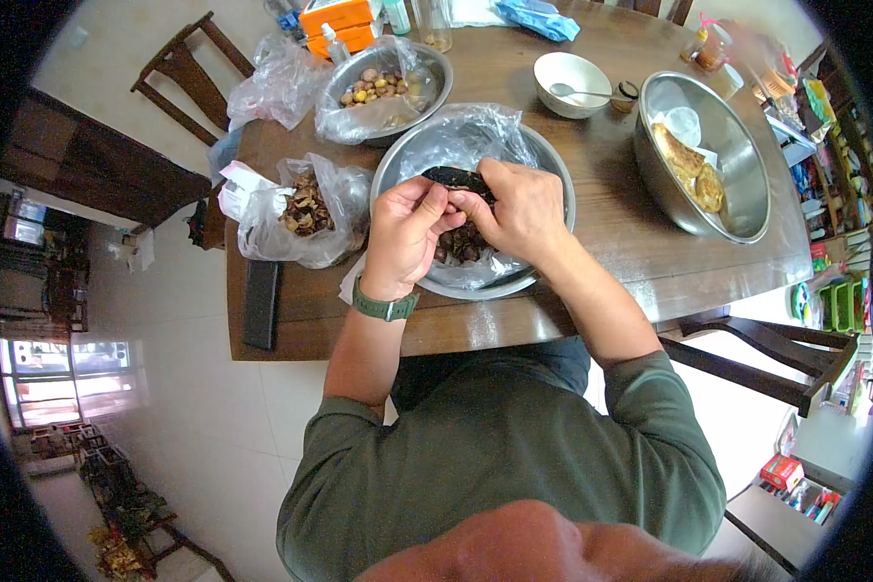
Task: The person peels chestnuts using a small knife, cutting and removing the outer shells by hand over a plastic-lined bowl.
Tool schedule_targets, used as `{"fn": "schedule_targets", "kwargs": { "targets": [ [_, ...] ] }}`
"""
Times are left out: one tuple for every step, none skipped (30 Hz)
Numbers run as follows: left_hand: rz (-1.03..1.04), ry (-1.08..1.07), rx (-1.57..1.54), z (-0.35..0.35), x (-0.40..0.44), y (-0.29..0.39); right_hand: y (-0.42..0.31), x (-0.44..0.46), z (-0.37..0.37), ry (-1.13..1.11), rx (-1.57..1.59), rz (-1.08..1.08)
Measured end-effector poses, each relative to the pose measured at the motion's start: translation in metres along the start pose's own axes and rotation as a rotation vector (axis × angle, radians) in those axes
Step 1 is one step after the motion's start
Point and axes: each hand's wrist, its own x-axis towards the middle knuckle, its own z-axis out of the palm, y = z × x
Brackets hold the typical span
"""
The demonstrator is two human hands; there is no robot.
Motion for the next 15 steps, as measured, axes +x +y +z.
{"fn": "schedule_targets", "kwargs": {
  "targets": [
    [-0.01,0.019,0.013,0.003,0.0,0.001,-0.001,0.0,0.0,0.004,0.002,-0.001],
    [-0.019,0.038,0.025,0.007,0.0,0.003,0.0,0.0,0.0,0.009,0.022,-0.004],
    [0.017,0.048,0.057,0.013,0.0,0.005,0.003,0.0,0.002,0.014,0.041,-0.008],
    [0.052,0.059,0.09,0.02,0.0,0.006,0.004,0.0,0.002,0.019,0.062,-0.011],
    [0.087,0.069,0.123,0.023,0.0,0.007,0.005,0.0,0.001,0.022,0.115,0.014],
    [0.104,0.047,0.129,0.021,0.0,0.006,0.005,-0.001,0.0,0.024,0.167,0.041],
    [0.119,0.025,0.135,0.019,0.001,0.005,0.005,-0.001,-0.001,0.027,0.22,0.068],
    [0.134,0.003,0.14,0.017,0.002,0.004,0.008,-0.002,0.002,0.062,0.286,0.088],
    [0.135,-0.002,0.144,0.016,0.002,0.003,0.008,-0.001,0.002,0.047,0.29,0.098],
    [0.136,-0.008,0.148,0.016,0.002,0.003,0.009,-0.001,0.002,0.033,0.294,0.108],
    [0.137,-0.014,0.152,0.015,0.002,0.002,0.009,0.0,0.001,0.018,0.298,0.119],
    [0.146,-0.017,0.147,0.015,0.002,0.002,0.008,-0.001,0.001,-0.005,0.289,0.13],
    [0.155,-0.019,0.141,0.014,0.002,0.001,0.007,-0.002,0.0,-0.028,0.279,0.141],
    [0.165,-0.022,0.136,0.014,0.002,0.0,0.006,-0.002,0.0,-0.051,0.27,0.151],
    [0.174,-0.018,0.156,0.014,0.002,-0.001,0.005,-0.002,-0.001,-0.069,0.255,0.155]
  ]
}}
